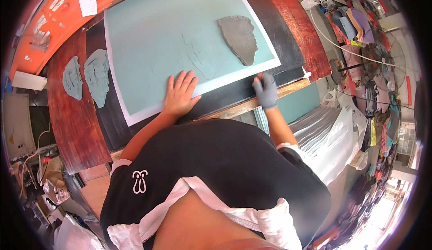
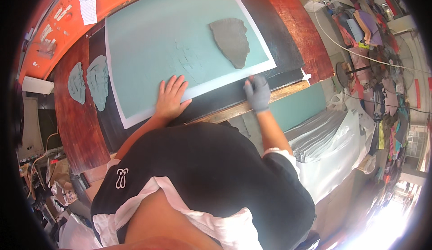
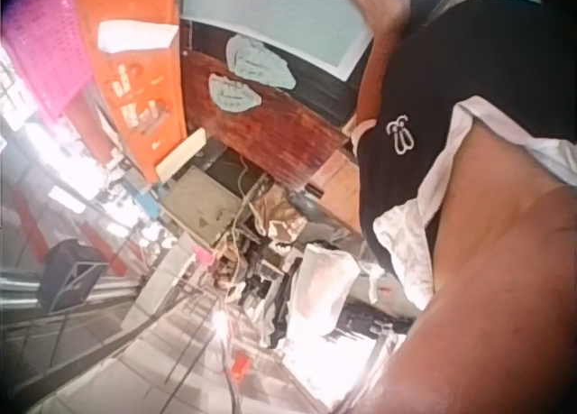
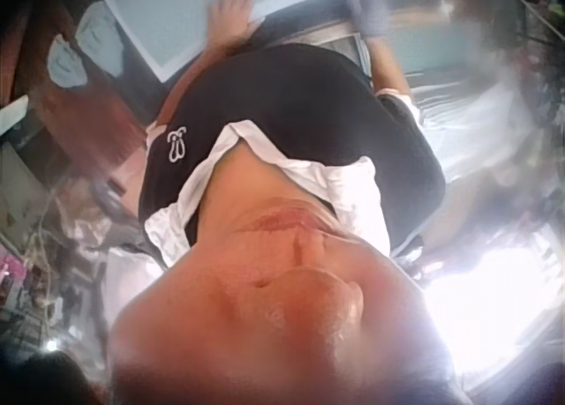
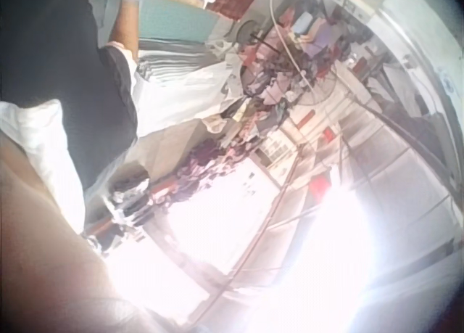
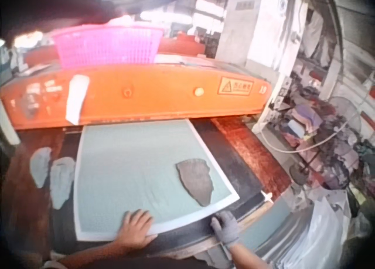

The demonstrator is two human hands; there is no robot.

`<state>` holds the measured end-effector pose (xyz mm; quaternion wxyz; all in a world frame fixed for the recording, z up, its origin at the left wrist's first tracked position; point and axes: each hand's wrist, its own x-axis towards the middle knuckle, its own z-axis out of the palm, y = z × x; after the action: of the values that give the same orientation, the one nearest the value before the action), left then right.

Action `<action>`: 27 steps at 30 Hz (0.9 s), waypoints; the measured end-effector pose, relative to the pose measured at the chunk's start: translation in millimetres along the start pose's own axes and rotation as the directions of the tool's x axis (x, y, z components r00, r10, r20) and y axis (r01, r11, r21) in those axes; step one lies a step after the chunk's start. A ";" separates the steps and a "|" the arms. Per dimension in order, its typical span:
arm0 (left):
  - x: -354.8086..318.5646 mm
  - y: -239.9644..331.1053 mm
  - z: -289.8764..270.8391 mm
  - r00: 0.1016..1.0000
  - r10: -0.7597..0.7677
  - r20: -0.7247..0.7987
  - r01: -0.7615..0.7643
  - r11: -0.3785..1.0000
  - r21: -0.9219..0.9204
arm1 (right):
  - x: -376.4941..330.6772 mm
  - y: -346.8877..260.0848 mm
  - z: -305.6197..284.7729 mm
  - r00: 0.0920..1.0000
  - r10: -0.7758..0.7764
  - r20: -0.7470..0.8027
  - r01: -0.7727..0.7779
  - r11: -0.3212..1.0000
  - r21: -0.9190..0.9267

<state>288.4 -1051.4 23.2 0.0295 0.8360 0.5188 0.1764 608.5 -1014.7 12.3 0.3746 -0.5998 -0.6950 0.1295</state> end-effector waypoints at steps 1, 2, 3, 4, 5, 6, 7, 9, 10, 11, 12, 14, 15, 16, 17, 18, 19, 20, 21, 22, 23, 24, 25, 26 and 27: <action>1.3 -1.5 0.5 1.000 0.018 -0.002 -0.018 1.000 -0.002 | -13.5 -7.3 0.7 0.997 -0.080 -0.005 0.080 0.997 -0.004; 2.4 -3.0 0.8 0.999 0.036 -0.003 -0.036 0.999 -0.004 | -24.3 -14.2 2.0 0.986 -0.168 -0.002 0.168 0.986 0.006; 3.8 -4.4 1.1 0.999 0.039 0.013 -0.039 0.999 -0.006 | -31.2 -20.0 2.6 0.974 -0.224 0.022 0.225 0.971 -0.084; 4.7 -5.8 1.0 0.999 0.042 0.023 -0.041 0.999 -0.010 | -34.8 -24.8 3.5 0.945 -0.327 0.027 0.328 0.935 -0.138; 6.1 -7.0 0.9 0.999 0.046 0.030 -0.045 0.999 -0.011 | -35.2 -28.6 5.6 0.959 -0.282 0.025 0.282 0.946 -0.159; 7.2 -8.1 0.7 0.998 0.059 0.030 -0.058 0.998 -0.011 | -34.2 -31.1 6.8 0.964 -0.265 0.018 0.264 0.948 -0.180; 8.8 -9.7 0.5 0.998 0.056 0.029 -0.056 0.998 -0.009 | -31.4 -32.5 8.4 0.967 -0.253 -0.003 0.248 0.950 -0.191; 10.6 -12.3 1.0 0.997 0.048 0.055 -0.048 0.999 -0.002 | -25.3 -32.9 10.6 0.974 -0.226 -0.031 0.217 0.958 -0.186; 11.2 -13.5 2.3 0.998 0.066 0.003 -0.066 0.998 0.010 | -23.0 -32.2 11.7 0.967 -0.249 -0.053 0.235 0.953 -0.190; 12.3 -15.0 4.0 0.998 0.068 -0.014 -0.067 0.997 0.023 | -20.2 -30.9 12.6 0.964 -0.260 -0.060 0.244 0.950 -0.193; 12.8 -16.4 6.7 0.997 0.070 -0.031 -0.069 0.997 0.036 | -19.1 -29.5 13.7 0.953 -0.292 -0.079 0.274 0.943 -0.187; 13.9 -19.1 12.0 0.996 0.078 -0.049 -0.077 0.996 0.038 | -17.0 -26.5 16.5 0.961 -0.259 -0.097 0.235 0.950 -0.206; 14.6 -20.4 13.8 0.995 0.085 -0.061 -0.083 0.996 0.038 | -15.9 -25.4 18.3 0.959 -0.263 -0.109 0.238 0.950 -0.202; 16.1 -22.4 14.6 0.989 0.093 -0.113 -0.088 0.995 0.044 | -14.9 -24.2 19.5 0.957 -0.260 -0.130 0.231 0.952 -0.198; 17.4 -23.5 14.7 0.992 0.095 -0.085 -0.091 0.994 0.055 | -14.0 -23.5 21.0 0.957 -0.257 -0.136 0.231 0.957 -0.178; 18.6 -24.3 13.5 0.991 0.097 -0.092 -0.091 0.993 0.071 | -11.9 -22.6 21.9 0.947 -0.289 -0.136 0.264 0.948 -0.175; 20.5 -25.5 11.2 0.990 0.100 -0.104 -0.091 0.992 0.089 | -10.7 -21.6 22.6 0.944 -0.298 -0.143 0.272 0.946 -0.174; 21.4 -25.5 8.4 0.985 0.117 -0.127 -0.103 0.988 0.113 | -8.0 -20.5 23.4 0.938 -0.314 -0.148 0.287 0.941 -0.177; 21.1 -24.1 6.0 0.980 0.131 -0.151 -0.111 0.985 0.134 | -5.6 -18.7 23.9 0.933 -0.334 -0.138 0.308 0.934 -0.180; 19.3 -20.7 4.5 0.981 0.128 -0.147 -0.105 0.983 0.153 | -3.7 -16.9 25.2 0.941 -0.312 -0.128 0.292 0.944 -0.156; 15.3 -15.9 3.5 0.955 0.162 -0.248 -0.117 0.975 0.187 | -1.2 -14.7 26.8 0.944 -0.311 -0.110 0.294 0.945 -0.147; 8.7 -9.0 4.3 0.968 0.090 -0.233 -0.059 0.989 0.138 | -0.8 -12.3 29.1 0.946 -0.313 -0.085 0.299 0.944 -0.140; -0.4 0.2 6.2 0.972 -0.019 -0.235 0.036 0.997 0.070 | 1.0 -10.1 32.5 0.942 -0.323 -0.089 0.310 0.941 -0.134; -10.4 10.9 10.6 0.971 0.057 -0.230 -0.051 0.998 0.032 | 1.2 -7.3 35.3 0.939 -0.336 -0.080 0.324 0.937 -0.126; -24.0 23.1 16.8 0.997 -0.060 -0.054 0.058 0.998 -0.031 | 1.5 -5.2 39.2 0.926 -0.357 -0.118 0.344 0.931 -0.119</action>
<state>304.1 -1080.9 6.6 0.0325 0.8146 0.5412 0.2061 578.2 -1004.0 -10.7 0.4096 -0.4906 -0.7690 -0.0148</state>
